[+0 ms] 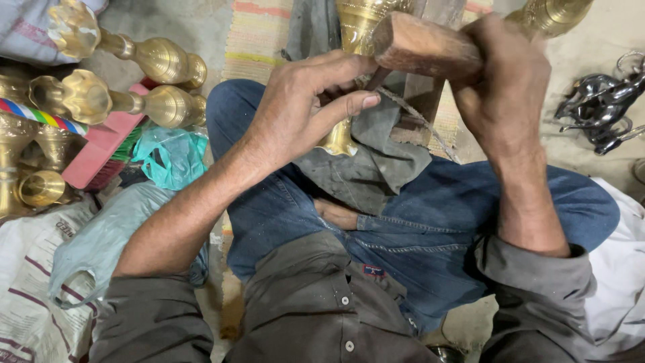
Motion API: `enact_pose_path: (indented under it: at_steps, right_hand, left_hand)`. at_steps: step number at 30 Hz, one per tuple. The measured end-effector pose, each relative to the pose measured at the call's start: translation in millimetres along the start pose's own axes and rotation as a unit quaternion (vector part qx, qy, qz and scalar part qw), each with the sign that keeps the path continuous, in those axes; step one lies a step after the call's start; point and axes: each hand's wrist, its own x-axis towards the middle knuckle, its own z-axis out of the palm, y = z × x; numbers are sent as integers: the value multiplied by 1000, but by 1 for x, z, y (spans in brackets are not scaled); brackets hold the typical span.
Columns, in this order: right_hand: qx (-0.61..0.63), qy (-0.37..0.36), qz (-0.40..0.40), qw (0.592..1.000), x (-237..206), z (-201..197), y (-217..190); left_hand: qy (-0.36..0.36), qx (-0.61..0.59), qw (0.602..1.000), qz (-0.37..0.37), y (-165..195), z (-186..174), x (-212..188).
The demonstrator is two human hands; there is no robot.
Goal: The person sits on the floor holding a brass vase against a wooden support and uses a chisel-like punch and a wooden mallet to repeatedly strike and shape the vase's surface, repositioning the punch around the rim as they work.
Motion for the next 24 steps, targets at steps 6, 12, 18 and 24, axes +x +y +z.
enact_pose_path:
  at_steps: [6,12,18,24]
  right_hand:
    - [151,-34,118,981,-15,11,11]
    - [280,-27,93,955,-18,15,15]
    - [370,-22,282,885,-10,12,8]
    - [367,-48,382,847,-6,9,-2]
  left_hand:
    - [8,7,999,31,-3,-1,-3]
    - [-3,21,999,39,-9,1,-2]
    - [-15,-18,1000,7,-8,-1,-1]
    - [-20,-13,1000,9,-4,-3,0]
